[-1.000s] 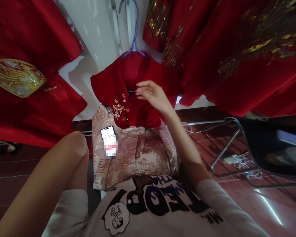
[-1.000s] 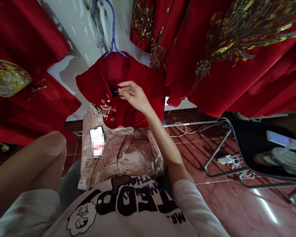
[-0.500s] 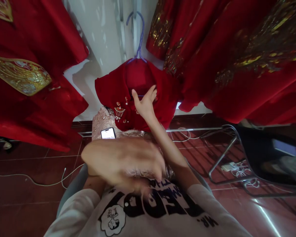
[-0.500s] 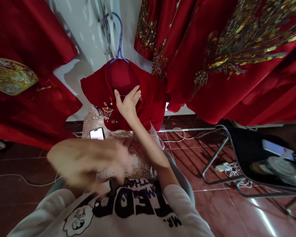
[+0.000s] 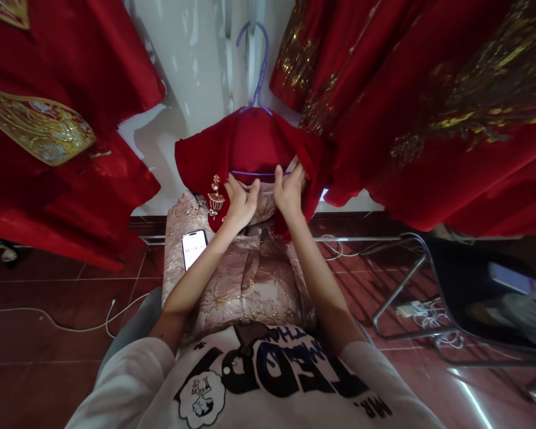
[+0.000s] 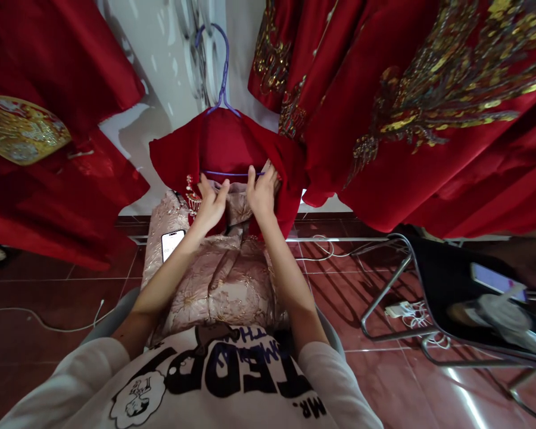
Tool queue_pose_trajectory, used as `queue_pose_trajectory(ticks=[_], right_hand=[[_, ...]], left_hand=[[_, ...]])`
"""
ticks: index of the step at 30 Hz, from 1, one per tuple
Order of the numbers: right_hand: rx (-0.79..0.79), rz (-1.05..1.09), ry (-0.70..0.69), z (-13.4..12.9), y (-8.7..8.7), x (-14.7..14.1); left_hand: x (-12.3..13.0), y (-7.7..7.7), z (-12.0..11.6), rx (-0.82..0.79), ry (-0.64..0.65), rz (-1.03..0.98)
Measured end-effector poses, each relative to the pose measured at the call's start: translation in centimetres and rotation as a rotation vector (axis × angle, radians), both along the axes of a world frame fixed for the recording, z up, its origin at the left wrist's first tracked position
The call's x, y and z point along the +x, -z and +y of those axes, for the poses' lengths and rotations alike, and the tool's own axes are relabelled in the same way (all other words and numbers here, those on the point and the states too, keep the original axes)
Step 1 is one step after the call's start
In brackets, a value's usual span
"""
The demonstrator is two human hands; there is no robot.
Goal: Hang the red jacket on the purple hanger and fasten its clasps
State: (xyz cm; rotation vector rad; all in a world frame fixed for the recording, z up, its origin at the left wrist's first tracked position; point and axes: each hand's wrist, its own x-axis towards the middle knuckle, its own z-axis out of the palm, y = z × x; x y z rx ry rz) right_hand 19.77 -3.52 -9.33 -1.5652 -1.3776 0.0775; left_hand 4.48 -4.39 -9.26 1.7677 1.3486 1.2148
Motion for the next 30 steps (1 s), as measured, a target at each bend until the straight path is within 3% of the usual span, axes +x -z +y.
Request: queue_pose_trajectory(ticks=[3, 6, 12, 15, 18, 22, 25, 30], right_hand=[[-0.015, -0.038, 0.057, 0.1, -1.0, 1.1], [0.003, -0.077, 0.011, 0.1, -1.5, 1.6], [-0.009, -0.093, -0.089, 0.4, -1.6, 1.8], [-0.010, -0.088, -0.077, 1.0, -1.8, 2.3], [-0.019, -0.089, -0.026, 1.6, -2.2, 3.1], [-0.066, -0.161, 0.045, 2.1, -2.7, 4.1], [-0.085, -0.223, 0.073, 2.6, -3.3, 4.9], [-0.099, -0.276, -0.001, 3.2, -5.2, 6.8]], left_hand=[[-1.8, -0.5, 1.4, -0.002, -0.055, 0.006], [-2.7, -0.7, 1.9, 0.016, -0.029, 0.041], [-1.0, 1.7, -1.4, 0.091, 0.105, 0.090], [-0.6, 2.4, -1.7, -0.026, 0.113, 0.149], [-1.6, 1.5, -0.1, -0.109, -0.071, 0.221], [-4.6, -1.1, 3.0, 0.005, -0.285, 0.271], [-6.7, -2.4, 4.7, 0.090, -0.326, 0.283], [-7.8, -3.3, 6.6, 0.199, -0.336, 0.341]])
